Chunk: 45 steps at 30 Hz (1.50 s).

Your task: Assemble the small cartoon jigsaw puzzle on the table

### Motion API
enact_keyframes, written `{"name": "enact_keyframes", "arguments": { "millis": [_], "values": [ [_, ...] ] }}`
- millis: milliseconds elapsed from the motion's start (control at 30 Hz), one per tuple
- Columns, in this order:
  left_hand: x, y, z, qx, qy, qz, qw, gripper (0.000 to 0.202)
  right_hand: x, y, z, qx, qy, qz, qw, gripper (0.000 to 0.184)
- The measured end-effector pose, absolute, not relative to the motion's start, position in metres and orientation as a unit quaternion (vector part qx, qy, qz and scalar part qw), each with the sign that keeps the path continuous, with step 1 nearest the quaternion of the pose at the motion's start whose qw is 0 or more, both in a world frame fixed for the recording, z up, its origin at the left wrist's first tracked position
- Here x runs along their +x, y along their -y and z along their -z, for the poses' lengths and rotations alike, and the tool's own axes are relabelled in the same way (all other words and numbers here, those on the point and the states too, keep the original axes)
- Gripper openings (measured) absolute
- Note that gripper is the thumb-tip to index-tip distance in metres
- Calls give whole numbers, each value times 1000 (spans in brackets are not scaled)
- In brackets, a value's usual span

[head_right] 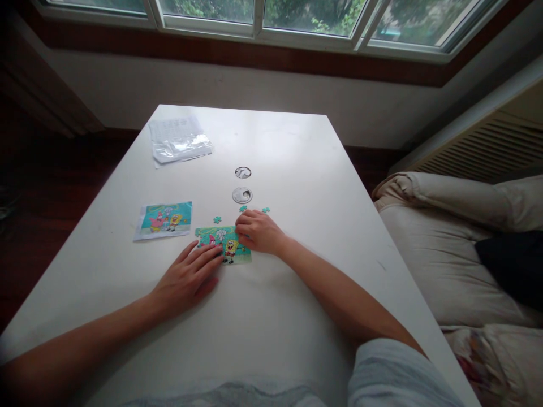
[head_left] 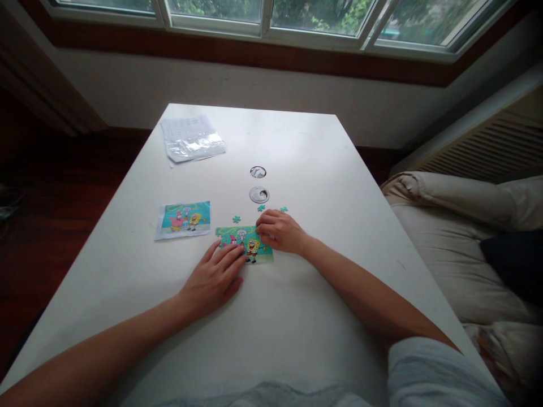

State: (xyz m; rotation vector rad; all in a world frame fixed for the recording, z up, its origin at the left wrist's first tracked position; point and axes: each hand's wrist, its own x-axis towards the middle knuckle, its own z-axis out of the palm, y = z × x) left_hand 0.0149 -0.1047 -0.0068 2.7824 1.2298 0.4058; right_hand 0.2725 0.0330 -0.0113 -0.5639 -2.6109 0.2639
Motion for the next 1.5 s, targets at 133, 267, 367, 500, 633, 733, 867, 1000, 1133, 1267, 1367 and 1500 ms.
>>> {"name": "enact_keyframes", "arguments": {
  "millis": [133,267,367,500,633,733,867,1000,1133,1267,1367,1500],
  "values": [
    [19,114,5,907,-404,-116,21,47,269,-32,9,-211,942,-110,238,12],
    [21,118,2,912,-394,-112,17,44,267,-33,8,-219,932,-143,250,11],
    [20,115,0,915,-385,-121,12,41,269,-36,8,-230,920,-186,257,11],
    [18,111,-4,915,-377,-145,8,36,278,-41,9,-230,897,-242,289,13],
    [18,109,-9,910,-384,-153,5,25,292,-52,13,-324,826,-248,388,15],
    [18,107,-12,904,-404,-143,4,18,303,-64,18,-418,775,-233,413,17],
    [17,106,-9,898,-420,-134,9,19,316,-77,25,-490,739,-253,388,18],
    [15,106,-5,897,-420,-134,27,33,325,-81,25,-447,797,-249,321,15],
    [14,105,0,900,-414,-135,31,38,325,-76,20,-405,845,-202,285,12],
    [13,104,1,905,-404,-130,26,39,318,-70,17,-381,878,-149,247,12],
    [12,103,1,907,-398,-132,28,38,313,-67,14,-367,892,-136,224,13],
    [11,102,1,907,-396,-137,35,38,310,-63,9,-351,898,-164,207,11]
  ]
}}
